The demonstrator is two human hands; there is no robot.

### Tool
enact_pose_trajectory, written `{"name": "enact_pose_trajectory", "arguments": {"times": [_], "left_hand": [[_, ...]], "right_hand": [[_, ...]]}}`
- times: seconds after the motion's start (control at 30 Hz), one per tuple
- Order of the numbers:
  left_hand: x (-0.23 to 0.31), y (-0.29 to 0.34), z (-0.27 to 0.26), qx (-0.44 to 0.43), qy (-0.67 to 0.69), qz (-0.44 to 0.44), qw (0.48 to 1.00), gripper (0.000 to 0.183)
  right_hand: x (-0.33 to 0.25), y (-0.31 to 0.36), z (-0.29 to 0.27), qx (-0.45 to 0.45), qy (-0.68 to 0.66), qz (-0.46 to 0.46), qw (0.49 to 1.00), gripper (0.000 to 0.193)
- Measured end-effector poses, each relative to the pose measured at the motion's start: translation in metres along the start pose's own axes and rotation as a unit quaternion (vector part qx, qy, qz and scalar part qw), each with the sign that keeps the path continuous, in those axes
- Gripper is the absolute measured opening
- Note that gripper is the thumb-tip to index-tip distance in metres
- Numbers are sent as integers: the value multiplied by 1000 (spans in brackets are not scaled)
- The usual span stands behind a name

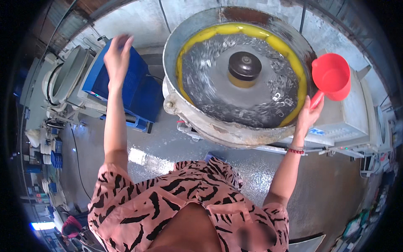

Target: The person uses a red scoop to pour water into a vibrating metal finishing machine filled with small silver metal parts, while holding the edge of the machine.

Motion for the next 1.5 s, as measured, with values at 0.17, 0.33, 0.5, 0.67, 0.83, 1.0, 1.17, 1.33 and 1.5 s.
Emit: {"name": "enact_pose_trajectory", "arguments": {"times": [0.17,0.33,0.5,0.67,0.83,1.0,1.17,1.33,1.5], "left_hand": [[191,-81,65,48,98,329,938,15],[312,-156,192,89,-7,391,916,17],[319,-204,362,43,-175,406,896,23],[312,-245,406,17,-267,347,899,13],[324,-244,407,38,-274,452,848,12],[316,-261,393,-12,-163,360,919,18],[317,-237,373,-48,-161,302,939,40],[296,-243,367,-26,-106,249,962,54],[281,-224,357,-45,-69,220,972,62]], "right_hand": [[-5,3,2,-9,-30,31,999,56],[-6,-3,3,4,-41,48,998,56],[-4,0,7,-17,-17,56,998,54],[-13,-1,8,-34,-11,83,996,53],[-7,-1,7,-25,-11,91,995,54],[-8,-2,11,-33,9,102,994,54],[-2,-2,10,-42,5,115,992,53],[-7,-2,13,-47,7,97,994,51],[-8,-3,15,-55,9,98,994,51]]}}
Point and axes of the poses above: each hand's wrist, its own y-axis away from the middle knuckle, its own z-axis out of the palm, x = y × z, the point moved 10 cm from there along -y, towards the middle knuckle, and after that the axes turned 3 degrees about -z, right-handed, at the moved point
